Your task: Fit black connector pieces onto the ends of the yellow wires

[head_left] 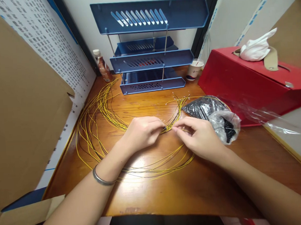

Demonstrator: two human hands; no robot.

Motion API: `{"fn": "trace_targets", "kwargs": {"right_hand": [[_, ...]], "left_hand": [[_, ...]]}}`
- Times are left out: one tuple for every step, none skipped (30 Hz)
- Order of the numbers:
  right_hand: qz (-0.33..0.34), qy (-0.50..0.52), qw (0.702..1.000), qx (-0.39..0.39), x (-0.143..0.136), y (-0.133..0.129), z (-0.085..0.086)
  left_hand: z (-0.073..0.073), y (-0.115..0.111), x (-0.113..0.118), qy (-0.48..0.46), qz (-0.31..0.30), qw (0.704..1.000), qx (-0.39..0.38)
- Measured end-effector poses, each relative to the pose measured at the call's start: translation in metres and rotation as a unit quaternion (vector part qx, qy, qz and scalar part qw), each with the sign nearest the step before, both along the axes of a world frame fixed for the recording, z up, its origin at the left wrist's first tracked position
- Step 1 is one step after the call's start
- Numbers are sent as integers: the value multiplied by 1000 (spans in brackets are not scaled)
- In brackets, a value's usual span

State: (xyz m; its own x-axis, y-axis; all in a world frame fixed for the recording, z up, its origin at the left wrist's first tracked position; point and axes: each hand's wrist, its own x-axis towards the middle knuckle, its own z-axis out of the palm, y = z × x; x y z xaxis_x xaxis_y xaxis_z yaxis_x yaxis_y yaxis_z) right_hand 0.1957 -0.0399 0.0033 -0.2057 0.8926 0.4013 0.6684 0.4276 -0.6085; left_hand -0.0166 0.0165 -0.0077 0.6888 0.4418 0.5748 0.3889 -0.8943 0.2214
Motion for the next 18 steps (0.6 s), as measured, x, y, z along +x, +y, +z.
{"fn": "trace_targets", "kwargs": {"right_hand": [[3, 1, 1000, -1, 0, 0, 0], [5, 1, 1000, -3, 0, 0, 0], [6, 1, 1000, -4, -1, 0, 0], [7, 1, 1000, -6, -1, 0, -1], [8, 1, 1000, -8, -2, 0, -1], [8, 1, 1000, -10, -3, -1, -2], [9, 2, 1000, -13, -4, -2, -3], [12, 4, 1000, -16, -4, -2, -4], [15, 5, 1000, -17, -5, -3, -4], [20, 6, 1000, -18, -6, -4, -5], [23, 6, 1000, -18, -7, -4, -5], [23, 5, 1000, -18, -7, -4, -5], [21, 3, 1000, -18, -7, -4, -5], [16, 0, 1000, -18, -7, -4, -5], [10, -2, 1000, -18, -6, -3, -5], [3, -4, 1000, -17, -6, -2, -4], [-2, -4, 1000, -16, -5, -2, -4], [-5, -4, 1000, -14, -4, -1, -3]], "left_hand": [[0, 0, 0, 0, -2, 1000, 0], [0, 0, 0, 1, -4, 1000, 0], [-1, 0, 0, 2, -5, 1000, 1], [-1, -1, 0, 4, -6, 1000, 2], [-1, -1, 1, 4, -8, 1000, 3], [-1, -1, 1, 3, -11, 1000, 5], [-2, -2, 2, 1, -13, 1000, 8], [-2, -3, 2, 0, -16, 1000, 11], [-2, -3, 3, 2, -18, 1000, 14], [-3, -4, 3, 6, -20, 1000, 15], [-3, -4, 3, 9, -21, 1000, 15], [-3, -4, 3, 12, -21, 1000, 14], [-2, -4, 3, 12, -20, 1000, 11], [-2, -4, 3, 11, -17, 1000, 7], [-1, -4, 3, 9, -12, 1000, 3], [-1, -3, 3, 7, -7, 1000, 0], [0, -3, 2, 7, -1, 1000, -1], [0, -2, 2, 8, 5, 1000, -1]]}}
